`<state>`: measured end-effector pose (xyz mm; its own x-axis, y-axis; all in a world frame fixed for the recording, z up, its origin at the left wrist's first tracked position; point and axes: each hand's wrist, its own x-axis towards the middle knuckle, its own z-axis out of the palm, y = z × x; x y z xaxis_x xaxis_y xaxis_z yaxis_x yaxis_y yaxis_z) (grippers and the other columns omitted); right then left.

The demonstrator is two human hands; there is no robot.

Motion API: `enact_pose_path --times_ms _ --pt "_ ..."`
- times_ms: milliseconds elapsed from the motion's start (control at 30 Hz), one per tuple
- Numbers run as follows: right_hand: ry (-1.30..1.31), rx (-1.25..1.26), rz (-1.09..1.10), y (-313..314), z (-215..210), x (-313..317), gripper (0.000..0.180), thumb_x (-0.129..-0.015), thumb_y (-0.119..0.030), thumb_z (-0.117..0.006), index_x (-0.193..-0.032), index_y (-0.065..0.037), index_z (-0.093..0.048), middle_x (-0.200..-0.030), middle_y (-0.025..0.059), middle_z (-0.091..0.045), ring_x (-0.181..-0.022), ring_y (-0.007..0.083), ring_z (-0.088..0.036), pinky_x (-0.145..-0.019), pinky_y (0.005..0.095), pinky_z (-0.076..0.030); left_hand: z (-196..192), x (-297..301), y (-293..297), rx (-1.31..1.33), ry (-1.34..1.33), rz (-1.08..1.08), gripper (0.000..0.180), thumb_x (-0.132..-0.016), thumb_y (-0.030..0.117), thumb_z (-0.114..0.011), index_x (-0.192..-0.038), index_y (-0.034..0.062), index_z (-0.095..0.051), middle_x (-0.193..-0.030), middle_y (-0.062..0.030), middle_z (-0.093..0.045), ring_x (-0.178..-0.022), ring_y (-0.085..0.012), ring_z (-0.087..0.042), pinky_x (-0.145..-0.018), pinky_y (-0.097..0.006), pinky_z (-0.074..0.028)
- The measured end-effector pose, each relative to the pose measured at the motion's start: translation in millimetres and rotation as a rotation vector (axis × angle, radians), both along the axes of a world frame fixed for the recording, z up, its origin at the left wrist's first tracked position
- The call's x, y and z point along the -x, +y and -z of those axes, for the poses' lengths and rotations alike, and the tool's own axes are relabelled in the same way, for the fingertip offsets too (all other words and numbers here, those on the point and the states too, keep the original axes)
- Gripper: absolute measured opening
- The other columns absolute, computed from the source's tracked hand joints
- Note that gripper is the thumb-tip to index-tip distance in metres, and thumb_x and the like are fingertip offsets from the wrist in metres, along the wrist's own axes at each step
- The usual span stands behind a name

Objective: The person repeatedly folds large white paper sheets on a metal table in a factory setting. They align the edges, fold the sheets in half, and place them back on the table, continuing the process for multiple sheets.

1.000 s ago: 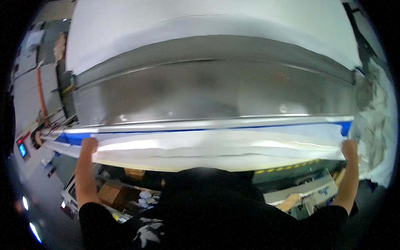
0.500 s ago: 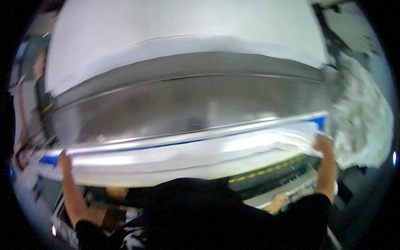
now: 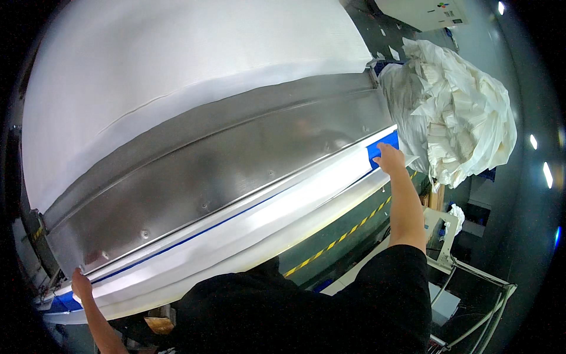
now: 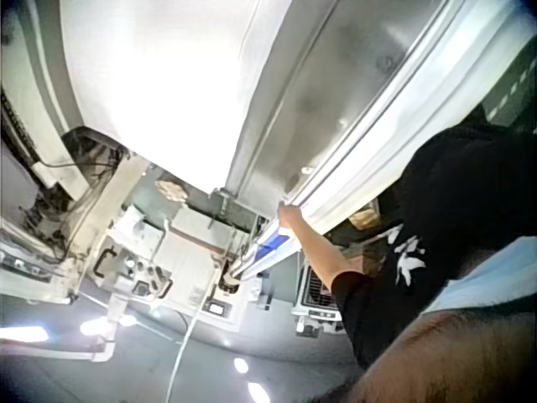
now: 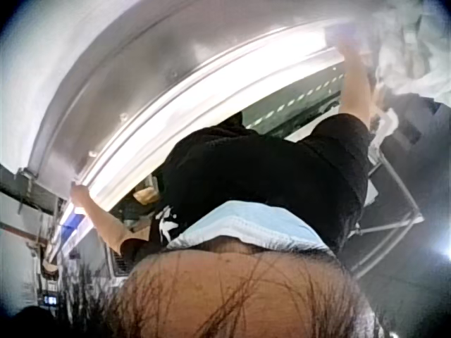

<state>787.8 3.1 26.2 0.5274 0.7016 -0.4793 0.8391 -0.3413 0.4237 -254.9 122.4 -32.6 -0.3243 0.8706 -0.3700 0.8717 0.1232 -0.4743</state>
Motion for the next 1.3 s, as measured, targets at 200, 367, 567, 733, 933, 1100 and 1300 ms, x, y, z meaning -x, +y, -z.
enact_pose_path --times_ms 200,367,567,733,933,1100,1300 --pt "0.012 0.119 0.098 -11 3 8 0.027 -0.080 -0.027 -0.064 -0.101 -0.010 -0.060 -0.098 0.0138 -0.064 -0.097 0.0319 -0.061 -0.080 0.0447 -0.050 7 -21 11 -0.148 -0.102 -0.058 0.028 -0.083 0.008 -0.048 -0.109 0.0061 -0.059 -0.105 -0.0173 -0.062 -0.095 -0.0390 -0.059 -0.079 -0.047 -0.048" --pt "0.135 0.043 -0.007 45 19 103 0.022 -0.081 -0.026 -0.057 -0.095 -0.009 -0.062 -0.091 0.0140 -0.065 -0.089 0.0346 -0.061 -0.076 0.0468 -0.049 40 -17 29 -0.457 -0.253 0.114 0.034 -0.080 0.011 -0.058 -0.113 0.0042 -0.059 -0.112 -0.0149 -0.061 -0.101 -0.0322 -0.058 -0.088 -0.041 -0.046" --pt "0.501 -0.167 -0.356 151 31 269 0.018 -0.081 -0.024 -0.059 -0.087 -0.007 -0.063 -0.079 0.0129 -0.063 -0.076 0.0339 -0.061 -0.067 0.0434 -0.049 30 -53 98 -0.652 -0.200 0.226 0.042 -0.087 0.029 -0.056 -0.121 0.0049 -0.052 -0.124 -0.0150 -0.054 -0.113 -0.0325 -0.051 -0.095 -0.046 -0.040" --pt "0.719 -0.145 -0.620 252 18 431 0.019 -0.084 -0.025 -0.056 -0.094 -0.010 -0.063 -0.085 0.0135 -0.062 -0.078 0.0343 -0.061 -0.068 0.0453 -0.048 36 -88 130 -0.711 -0.321 0.155 0.041 -0.090 0.030 -0.051 -0.122 0.0056 -0.051 -0.129 -0.0129 -0.050 -0.122 -0.0299 -0.044 -0.105 -0.045 -0.030" --pt "1.063 -0.251 -0.927 351 28 687 0.017 -0.086 -0.024 -0.056 -0.091 -0.009 -0.061 -0.080 0.0114 -0.060 -0.075 0.0317 -0.058 -0.068 0.0425 -0.046 65 -65 123 -0.842 -0.533 0.122 0.038 -0.089 0.027 -0.050 -0.121 0.0055 -0.052 -0.129 -0.0120 -0.050 -0.125 -0.0289 -0.043 -0.108 -0.044 -0.027" --pt "1.298 -0.389 -0.888 422 43 838 0.020 -0.083 -0.023 -0.060 -0.089 -0.004 -0.062 -0.077 0.0109 -0.064 -0.069 0.0252 -0.060 -0.065 0.0356 -0.047 58 -67 129 -0.854 -0.622 0.094 0.036 -0.089 0.024 -0.049 -0.120 0.0051 -0.053 -0.128 -0.0131 -0.051 -0.123 -0.0301 -0.044 -0.107 -0.045 -0.026" --pt "1.322 -0.371 -0.836 463 56 916 0.016 -0.079 -0.020 -0.062 -0.084 -0.005 -0.065 -0.079 0.0079 -0.067 -0.071 0.0205 -0.063 -0.066 0.0326 -0.049 58 -63 128 -0.861 -0.667 0.059 0.036 -0.088 0.024 -0.050 -0.119 0.0050 -0.054 -0.127 -0.0135 -0.051 -0.122 -0.0309 -0.045 -0.107 -0.046 -0.027"
